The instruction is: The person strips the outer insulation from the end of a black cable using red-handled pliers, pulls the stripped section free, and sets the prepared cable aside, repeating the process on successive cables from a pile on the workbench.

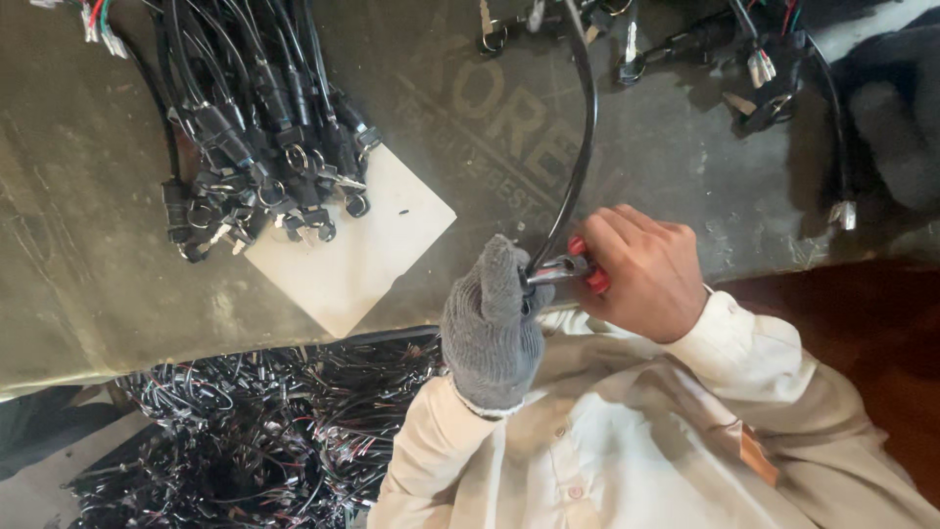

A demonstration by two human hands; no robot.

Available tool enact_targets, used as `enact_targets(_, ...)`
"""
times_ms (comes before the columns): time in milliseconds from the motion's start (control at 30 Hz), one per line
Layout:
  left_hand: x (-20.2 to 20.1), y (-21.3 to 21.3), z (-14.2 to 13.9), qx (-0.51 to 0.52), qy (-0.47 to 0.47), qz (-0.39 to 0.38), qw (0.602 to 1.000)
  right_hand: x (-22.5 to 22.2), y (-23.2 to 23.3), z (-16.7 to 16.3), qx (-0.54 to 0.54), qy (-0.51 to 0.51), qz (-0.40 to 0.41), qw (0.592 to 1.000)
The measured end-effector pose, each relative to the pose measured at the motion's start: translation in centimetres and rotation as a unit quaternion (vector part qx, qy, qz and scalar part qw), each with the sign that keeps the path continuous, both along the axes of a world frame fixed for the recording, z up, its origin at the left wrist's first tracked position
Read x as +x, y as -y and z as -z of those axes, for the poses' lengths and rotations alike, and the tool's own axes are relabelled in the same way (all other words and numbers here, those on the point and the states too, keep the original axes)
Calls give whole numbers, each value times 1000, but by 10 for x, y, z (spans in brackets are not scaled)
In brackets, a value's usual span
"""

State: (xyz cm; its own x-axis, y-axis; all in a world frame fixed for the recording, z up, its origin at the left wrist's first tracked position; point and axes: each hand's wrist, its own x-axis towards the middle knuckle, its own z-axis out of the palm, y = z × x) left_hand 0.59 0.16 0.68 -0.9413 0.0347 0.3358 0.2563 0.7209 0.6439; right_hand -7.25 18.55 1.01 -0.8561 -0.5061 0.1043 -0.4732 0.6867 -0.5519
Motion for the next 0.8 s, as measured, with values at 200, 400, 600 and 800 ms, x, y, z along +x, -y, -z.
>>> enact_targets(200, -6, -1, 10, -141, -25, -50, 988, 10, 11, 8, -32, 2, 62, 998)
enact_targets(400, -9, 6, -6, -179, -22, -39, 983, 15, 17, -4, -95, 44, 26, 994)
enact_targets(600, -6, 19, -29, 306, 161, 151, 926, -14, 14, 23, -149, -41, -33, 987)
enact_targets(800, 0, 14, -38, 435, 281, 125, 847, -27, 10, 21, -211, 20, -117, 970)
